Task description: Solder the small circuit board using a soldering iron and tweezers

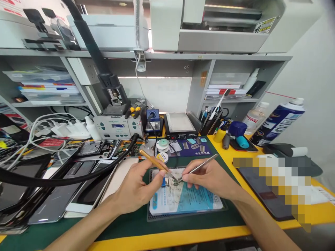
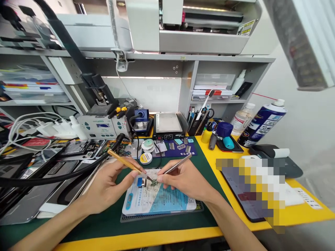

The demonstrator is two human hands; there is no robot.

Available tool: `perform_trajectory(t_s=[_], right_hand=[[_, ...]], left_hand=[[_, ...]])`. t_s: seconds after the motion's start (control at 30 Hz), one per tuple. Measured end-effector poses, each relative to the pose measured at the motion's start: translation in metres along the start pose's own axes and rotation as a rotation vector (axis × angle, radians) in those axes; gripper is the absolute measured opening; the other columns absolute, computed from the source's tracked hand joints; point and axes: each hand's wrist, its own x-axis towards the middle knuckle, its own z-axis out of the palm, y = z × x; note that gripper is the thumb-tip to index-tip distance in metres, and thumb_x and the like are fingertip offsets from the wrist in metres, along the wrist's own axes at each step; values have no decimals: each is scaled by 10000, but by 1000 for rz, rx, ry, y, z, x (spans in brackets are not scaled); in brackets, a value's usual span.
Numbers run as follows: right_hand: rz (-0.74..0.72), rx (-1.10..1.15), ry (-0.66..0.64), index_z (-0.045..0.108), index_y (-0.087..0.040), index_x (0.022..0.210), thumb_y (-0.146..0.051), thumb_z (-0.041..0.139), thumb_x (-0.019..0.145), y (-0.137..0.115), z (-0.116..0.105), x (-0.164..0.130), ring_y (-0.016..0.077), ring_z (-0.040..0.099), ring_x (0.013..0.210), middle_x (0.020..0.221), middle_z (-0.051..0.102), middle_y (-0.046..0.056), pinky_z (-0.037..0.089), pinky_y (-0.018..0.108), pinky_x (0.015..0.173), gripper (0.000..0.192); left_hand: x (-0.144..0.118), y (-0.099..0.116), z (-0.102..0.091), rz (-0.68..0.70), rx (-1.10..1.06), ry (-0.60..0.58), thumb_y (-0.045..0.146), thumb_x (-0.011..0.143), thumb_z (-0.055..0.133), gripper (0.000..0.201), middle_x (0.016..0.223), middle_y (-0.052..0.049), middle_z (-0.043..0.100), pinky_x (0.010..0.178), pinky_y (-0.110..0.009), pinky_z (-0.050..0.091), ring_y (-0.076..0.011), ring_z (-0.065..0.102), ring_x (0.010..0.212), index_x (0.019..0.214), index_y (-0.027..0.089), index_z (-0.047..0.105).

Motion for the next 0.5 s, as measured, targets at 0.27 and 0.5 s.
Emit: perform_trajectory(t_s=[0.27, 0.5], right_hand=[[6, -107, 43, 732, -171, 835, -431, 771, 815, -5, 7, -1, 172, 631, 655, 719, 684, 47, 507, 273, 574, 263], [-21, -151, 28, 728, -185, 835, -431, 727, 851, -7, 8, -2, 194, 647, 690, 759, 686, 55, 529, 295, 591, 247]], left_hand=[[-8, -2, 11, 122, 58, 18, 168, 970, 539, 148, 991, -49, 691, 851, -297, 520, -172, 644, 938, 1065, 203, 648], [-9, -1, 10, 116, 91, -48, 177, 1006, 471, 159, 1010, -64, 655, 861, -317, 506, -190, 612, 968, 1091, 199, 603]])
